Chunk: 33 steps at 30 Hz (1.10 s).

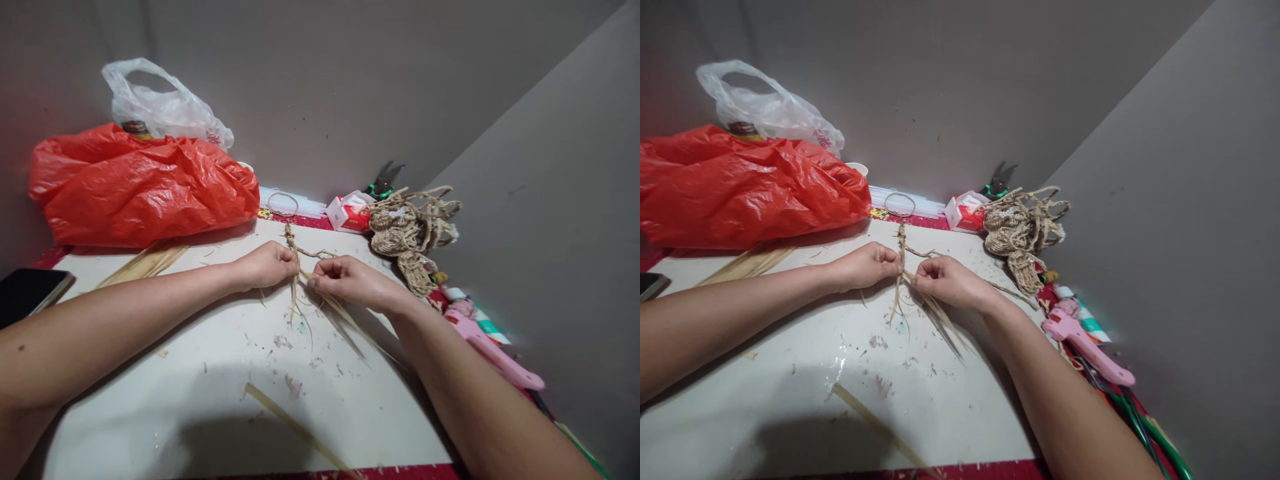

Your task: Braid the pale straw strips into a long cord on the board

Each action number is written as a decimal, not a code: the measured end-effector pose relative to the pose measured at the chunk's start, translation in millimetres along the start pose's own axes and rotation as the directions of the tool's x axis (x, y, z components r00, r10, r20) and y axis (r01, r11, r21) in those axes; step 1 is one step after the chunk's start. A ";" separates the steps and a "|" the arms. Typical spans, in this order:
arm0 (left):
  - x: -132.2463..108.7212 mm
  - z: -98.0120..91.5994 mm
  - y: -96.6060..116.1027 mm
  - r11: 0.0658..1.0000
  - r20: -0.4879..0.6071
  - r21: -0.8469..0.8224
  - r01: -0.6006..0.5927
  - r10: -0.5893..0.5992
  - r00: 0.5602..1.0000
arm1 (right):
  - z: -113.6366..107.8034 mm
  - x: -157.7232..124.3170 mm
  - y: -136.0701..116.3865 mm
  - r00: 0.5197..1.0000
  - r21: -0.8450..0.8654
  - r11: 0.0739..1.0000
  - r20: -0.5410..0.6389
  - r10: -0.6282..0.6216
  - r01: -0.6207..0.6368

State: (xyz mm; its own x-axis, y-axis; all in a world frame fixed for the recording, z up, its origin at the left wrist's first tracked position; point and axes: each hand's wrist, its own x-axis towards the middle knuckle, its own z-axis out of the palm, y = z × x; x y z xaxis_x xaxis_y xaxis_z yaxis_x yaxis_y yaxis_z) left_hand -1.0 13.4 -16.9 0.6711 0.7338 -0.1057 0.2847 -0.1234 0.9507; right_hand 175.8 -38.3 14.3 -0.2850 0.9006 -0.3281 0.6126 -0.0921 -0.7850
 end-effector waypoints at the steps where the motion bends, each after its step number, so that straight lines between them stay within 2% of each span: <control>1: -0.1 -0.1 0.5 1.000 0.001 -0.015 0.018 -0.018 1.000 | -4.6 -2.4 -1.0 1.000 -0.010 1.000 0.030 0.005 -0.005; 5: 0.0 -0.9 2.6 0.994 0.006 -0.058 0.087 -0.087 0.996 | -30.3 -10.7 3.4 0.999 -0.041 0.999 0.038 0.024 -0.022; 7: 0.3 -1.7 2.8 0.992 0.014 -0.077 0.100 -0.099 0.995 | -44.9 -13.5 10.2 0.999 -0.097 0.995 -0.021 0.028 -0.030; 9: 0.3 -2.4 2.6 0.991 0.023 -0.090 0.102 -0.100 0.995 | -57.2 -15.5 16.1 0.991 -0.230 0.970 -0.123 0.053 -0.081; 10: 0.2 -2.7 2.6 0.990 0.026 -0.094 0.103 -0.101 0.995 | -61.2 -16.3 17.3 0.975 -0.308 0.943 -0.211 0.064 -0.128; 12: -0.4 -3.2 3.1 0.989 0.030 -0.097 0.115 -0.112 0.993 | -62.9 -17.4 14.7 0.905 -0.408 0.885 -0.425 0.033 -0.223; 14: -1.2 -3.5 4.6 0.986 0.030 -0.097 0.134 -0.132 0.991 | -55.2 -17.4 6.3 0.833 -0.373 0.903 -0.553 -0.034 -0.211; 15: -1.6 -3.6 5.5 0.985 0.029 -0.099 0.140 -0.138 0.990 | -48.4 -16.8 1.2 0.834 -0.313 0.938 -0.550 -0.050 -0.150; 16: -2.0 -3.8 6.4 0.985 0.030 -0.103 0.142 -0.139 0.990 | -40.5 -15.7 -3.4 0.867 -0.225 0.971 -0.495 -0.048 -0.075; 18: -2.4 -4.2 7.8 0.984 0.039 -0.118 0.131 -0.127 0.991 | -24.2 -12.0 -8.9 0.956 -0.036 0.999 -0.292 -0.012 0.001; 19: -2.5 -4.4 8.2 0.984 0.044 -0.126 0.124 -0.119 0.992 | -17.1 -9.6 -9.1 0.981 0.041 0.999 -0.193 0.002 0.006; 21: -2.3 -4.7 8.1 0.984 0.050 -0.137 0.112 -0.106 0.993 | -6.9 -4.5 -5.1 0.999 0.169 0.985 -0.037 0.017 -0.011; 24: -1.8 -4.7 6.8 0.985 0.041 -0.141 0.101 -0.096 0.995 | -1.2 1.1 4.1 0.994 0.327 0.944 0.108 0.021 -0.056; 28: -2.2 -4.2 6.2 0.985 0.032 -0.147 0.085 -0.081 0.996 | 0.4 3.6 7.6 0.982 0.411 0.905 0.188 0.035 -0.111; 33: -3.1 -2.7 7.4 0.988 0.002 -0.138 0.074 -0.075 0.997 | 8.0 8.1 9.4 0.994 0.416 0.905 0.100 0.047 -0.084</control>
State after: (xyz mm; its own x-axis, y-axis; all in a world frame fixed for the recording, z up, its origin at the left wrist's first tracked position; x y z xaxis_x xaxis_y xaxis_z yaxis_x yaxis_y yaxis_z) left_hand -2.8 12.0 -8.8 0.6493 0.7396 -0.1773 0.2369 0.0249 0.9712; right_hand 173.3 -35.2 0.1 -0.3279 0.8485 -0.4153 0.2719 -0.3362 -0.9017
